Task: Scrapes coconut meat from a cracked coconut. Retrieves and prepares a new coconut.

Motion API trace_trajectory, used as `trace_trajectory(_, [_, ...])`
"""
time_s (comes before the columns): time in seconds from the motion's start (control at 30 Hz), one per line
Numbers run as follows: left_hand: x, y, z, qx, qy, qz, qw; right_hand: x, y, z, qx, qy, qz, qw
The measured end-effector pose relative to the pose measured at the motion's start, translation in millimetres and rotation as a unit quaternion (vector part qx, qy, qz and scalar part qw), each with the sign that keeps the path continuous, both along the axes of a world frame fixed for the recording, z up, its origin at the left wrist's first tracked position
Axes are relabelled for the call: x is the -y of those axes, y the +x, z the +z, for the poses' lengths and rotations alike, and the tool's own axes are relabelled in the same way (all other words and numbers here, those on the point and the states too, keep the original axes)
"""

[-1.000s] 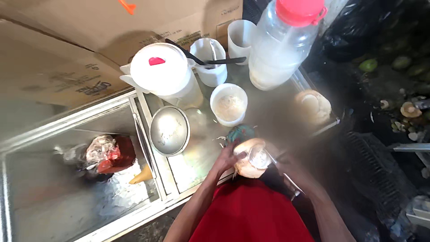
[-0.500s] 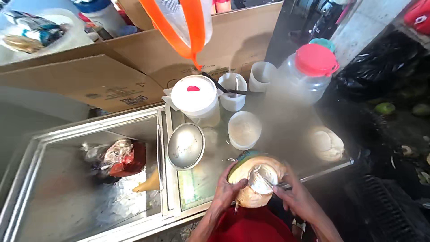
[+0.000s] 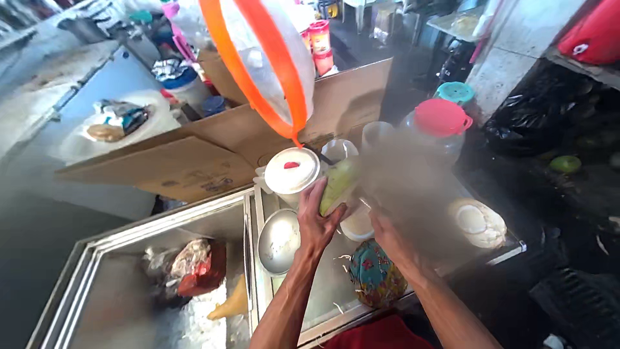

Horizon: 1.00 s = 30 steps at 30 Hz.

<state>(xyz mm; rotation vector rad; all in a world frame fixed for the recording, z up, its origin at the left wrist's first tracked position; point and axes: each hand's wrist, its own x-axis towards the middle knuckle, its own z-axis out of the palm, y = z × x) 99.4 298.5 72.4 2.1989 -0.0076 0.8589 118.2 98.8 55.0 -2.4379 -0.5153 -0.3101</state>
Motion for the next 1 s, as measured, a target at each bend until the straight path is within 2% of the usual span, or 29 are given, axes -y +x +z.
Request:
trace_trajectory(0.13, [-8.7,13.2,-16.8,0.088,0.14,-0.052,0.985,1.1,1.7,35.0,-0.166,-0.159,-0.01,0.973])
trace_trajectory(0.23, [-11.9,11.5,-24.6,0.092,0.164,-0.068,0.98,8.9,4.4,50.7,-0.273,-0.196,0.009,0.942])
trace_trajectory(0.33, [-17.6,6.6,-18.9,0.091,0.155,-0.033,0.983,20.3,2.0,48.3,-0.329,-0.21,0.011,0.92])
trace_trajectory(0.43, [-25.7,-6.2,-7.3,0.097,0.085,0.012,0.992,29.7,-7.3,17.7,-0.299,-0.15,-0.012,0.942])
trace_trajectory(0.53, [-25.6,-31.3,-0.1,0.075,-0.08,0.074,0.991,36.9,-13.2,-36.2,-0.267,-0.129,-0.017,0.955])
trace_trajectory(0.6, [-23.0,-54.2,4.9,0.041,-0.218,0.12,0.968,37.8,-19.1,-46.1,-0.249,-0.109,-0.021,0.962])
trace_trajectory(0.67, [-17.9,-81.7,4.8,-0.034,-0.285,0.165,0.944,37.9,-24.8,-51.2,-0.191,-0.056,-0.034,0.979])
trace_trajectory(0.73, [-5.2,-109.8,-0.6,-0.108,-0.326,0.188,0.92,38.4,-23.7,-55.4,-0.222,-0.076,-0.023,0.972])
trace_trajectory(0.8, [9.5,-140.0,-13.5,-0.175,-0.349,0.182,0.903,42.0,-24.1,-48.9,-0.274,-0.076,-0.013,0.959])
trace_trajectory(0.83, [14.7,-151.3,-25.1,-0.2,-0.356,0.168,0.897,45.4,-25.8,-44.1,-0.274,-0.047,-0.018,0.96])
trace_trajectory(0.9, [26.4,-166.9,-53.6,-0.249,-0.369,0.125,0.887,58.1,-35.1,-42.7,-0.243,0.056,-0.033,0.968])
trace_trajectory(1.0, [46.4,-170.2,-100.9,-0.309,-0.373,0.067,0.872,83.3,-54.5,-48.6,-0.239,0.19,-0.05,0.951])
